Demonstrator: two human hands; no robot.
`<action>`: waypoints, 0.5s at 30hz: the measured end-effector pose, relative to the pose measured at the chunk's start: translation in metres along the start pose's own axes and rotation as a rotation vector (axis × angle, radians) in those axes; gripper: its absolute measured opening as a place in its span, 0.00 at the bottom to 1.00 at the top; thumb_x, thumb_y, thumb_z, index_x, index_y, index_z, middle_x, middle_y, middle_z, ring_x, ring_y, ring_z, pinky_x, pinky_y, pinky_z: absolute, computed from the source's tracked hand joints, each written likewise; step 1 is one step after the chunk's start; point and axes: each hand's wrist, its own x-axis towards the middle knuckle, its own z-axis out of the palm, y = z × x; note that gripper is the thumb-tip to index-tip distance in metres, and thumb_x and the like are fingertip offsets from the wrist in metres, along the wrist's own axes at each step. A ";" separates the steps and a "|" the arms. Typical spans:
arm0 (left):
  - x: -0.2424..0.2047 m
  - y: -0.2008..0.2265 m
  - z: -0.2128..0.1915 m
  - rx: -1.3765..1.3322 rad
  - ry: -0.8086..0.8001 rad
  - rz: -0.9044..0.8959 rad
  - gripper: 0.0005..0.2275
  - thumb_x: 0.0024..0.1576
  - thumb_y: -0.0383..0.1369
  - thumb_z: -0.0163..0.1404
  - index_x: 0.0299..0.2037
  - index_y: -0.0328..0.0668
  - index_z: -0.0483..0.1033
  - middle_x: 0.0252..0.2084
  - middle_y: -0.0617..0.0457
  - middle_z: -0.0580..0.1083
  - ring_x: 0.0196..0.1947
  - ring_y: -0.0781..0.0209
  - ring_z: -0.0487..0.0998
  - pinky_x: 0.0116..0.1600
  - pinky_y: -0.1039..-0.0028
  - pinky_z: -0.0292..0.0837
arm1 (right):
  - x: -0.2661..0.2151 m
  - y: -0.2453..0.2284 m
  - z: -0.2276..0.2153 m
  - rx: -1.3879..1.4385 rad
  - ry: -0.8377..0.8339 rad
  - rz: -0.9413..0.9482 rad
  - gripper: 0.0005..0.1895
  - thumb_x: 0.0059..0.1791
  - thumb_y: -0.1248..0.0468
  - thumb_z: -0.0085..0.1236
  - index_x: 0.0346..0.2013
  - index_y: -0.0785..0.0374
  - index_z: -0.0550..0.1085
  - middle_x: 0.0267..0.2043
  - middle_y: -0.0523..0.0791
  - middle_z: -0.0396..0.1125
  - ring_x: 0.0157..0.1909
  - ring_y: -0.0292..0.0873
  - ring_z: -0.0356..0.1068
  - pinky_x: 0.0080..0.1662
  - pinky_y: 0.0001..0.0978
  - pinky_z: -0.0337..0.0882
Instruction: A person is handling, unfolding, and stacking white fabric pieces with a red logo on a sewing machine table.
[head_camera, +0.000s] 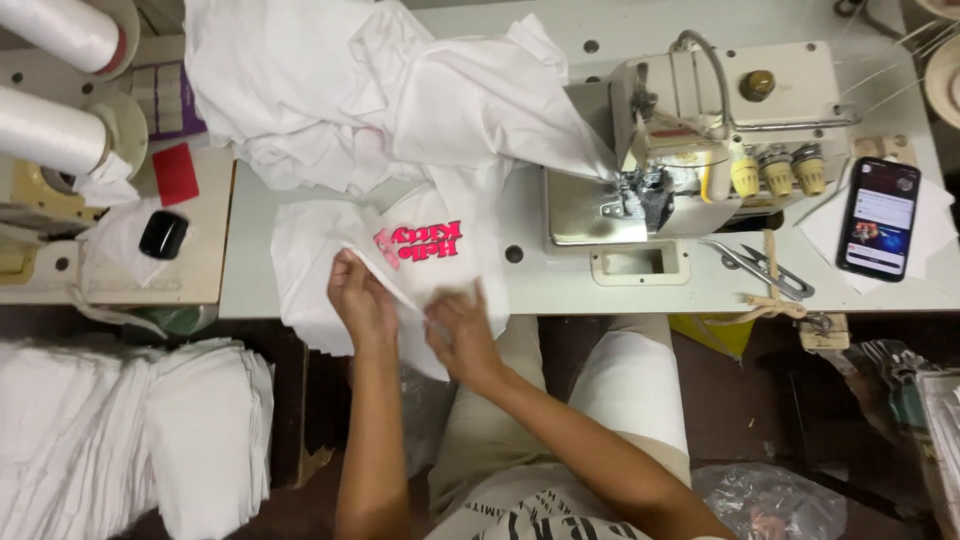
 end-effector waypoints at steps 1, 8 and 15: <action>-0.011 0.020 0.028 -0.003 -0.012 -0.002 0.01 0.65 0.30 0.49 0.40 0.47 0.73 0.36 0.53 0.77 0.40 0.62 0.82 0.50 0.76 0.78 | 0.003 -0.001 -0.001 -0.007 0.010 -0.002 0.04 0.50 0.66 0.55 0.35 0.63 0.74 0.40 0.49 0.73 0.53 0.54 0.71 0.67 0.73 0.36; -0.087 0.041 0.160 0.590 -0.727 0.625 0.05 0.62 0.19 0.51 0.37 0.37 0.72 0.63 0.42 0.72 0.66 0.43 0.70 0.69 0.59 0.60 | -0.012 -0.025 -0.109 0.649 0.099 0.633 0.04 0.47 0.68 0.68 0.36 0.63 0.81 0.26 0.47 0.76 0.31 0.35 0.72 0.38 0.33 0.76; -0.104 -0.101 0.159 0.954 -0.959 0.955 0.05 0.66 0.31 0.48 0.45 0.39 0.76 0.60 0.45 0.75 0.63 0.52 0.74 0.67 0.63 0.66 | -0.098 0.035 -0.177 0.597 0.366 1.048 0.06 0.47 0.66 0.67 0.35 0.67 0.83 0.25 0.47 0.75 0.29 0.39 0.73 0.36 0.32 0.76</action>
